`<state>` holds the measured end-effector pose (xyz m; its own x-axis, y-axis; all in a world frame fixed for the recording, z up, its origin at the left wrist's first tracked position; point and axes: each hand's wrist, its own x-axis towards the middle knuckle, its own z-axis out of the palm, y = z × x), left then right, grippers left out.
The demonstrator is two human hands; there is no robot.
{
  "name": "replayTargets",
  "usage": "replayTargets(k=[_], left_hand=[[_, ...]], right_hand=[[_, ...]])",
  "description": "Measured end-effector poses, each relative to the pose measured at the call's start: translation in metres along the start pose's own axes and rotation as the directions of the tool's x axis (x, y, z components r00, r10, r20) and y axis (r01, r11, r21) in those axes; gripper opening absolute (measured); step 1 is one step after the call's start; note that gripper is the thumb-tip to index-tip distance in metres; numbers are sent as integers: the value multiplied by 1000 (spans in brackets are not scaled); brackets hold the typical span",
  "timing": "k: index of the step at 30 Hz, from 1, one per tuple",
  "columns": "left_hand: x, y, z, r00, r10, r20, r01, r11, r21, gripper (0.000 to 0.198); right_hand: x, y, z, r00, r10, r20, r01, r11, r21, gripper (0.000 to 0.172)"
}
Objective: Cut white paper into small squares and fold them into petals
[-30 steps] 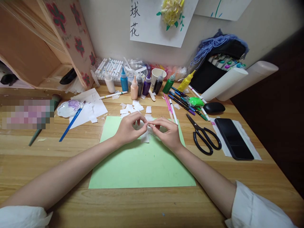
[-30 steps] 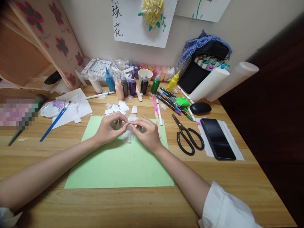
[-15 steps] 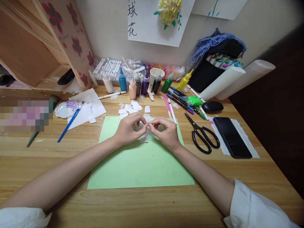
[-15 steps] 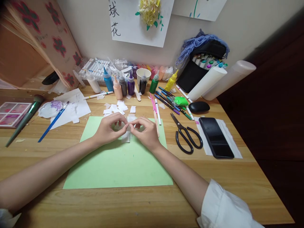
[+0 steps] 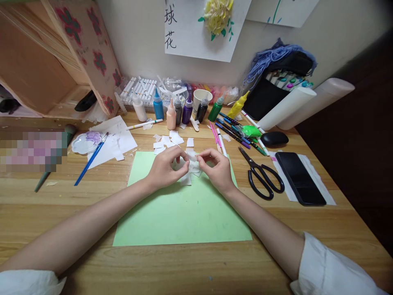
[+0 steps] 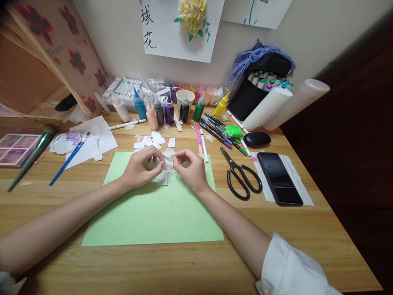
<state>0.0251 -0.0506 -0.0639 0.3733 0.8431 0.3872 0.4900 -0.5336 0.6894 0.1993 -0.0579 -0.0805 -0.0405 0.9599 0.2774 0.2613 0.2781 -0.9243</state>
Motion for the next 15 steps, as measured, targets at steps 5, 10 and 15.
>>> replayTargets(k=[5,10,15], left_hand=[[-1,0,-1,1000,-5,-3,5,1000,14,2],[0,0,-1,999,-35,26,35,999,26,7],[0,-1,1,998,-32,55,29,998,58,18]], right_hand=[[3,2,0,996,44,-75,-42,999,32,6],[2,2,1,999,41,9,-42,996,74,10],[0,0,1,990,-31,136,23,998,58,7]])
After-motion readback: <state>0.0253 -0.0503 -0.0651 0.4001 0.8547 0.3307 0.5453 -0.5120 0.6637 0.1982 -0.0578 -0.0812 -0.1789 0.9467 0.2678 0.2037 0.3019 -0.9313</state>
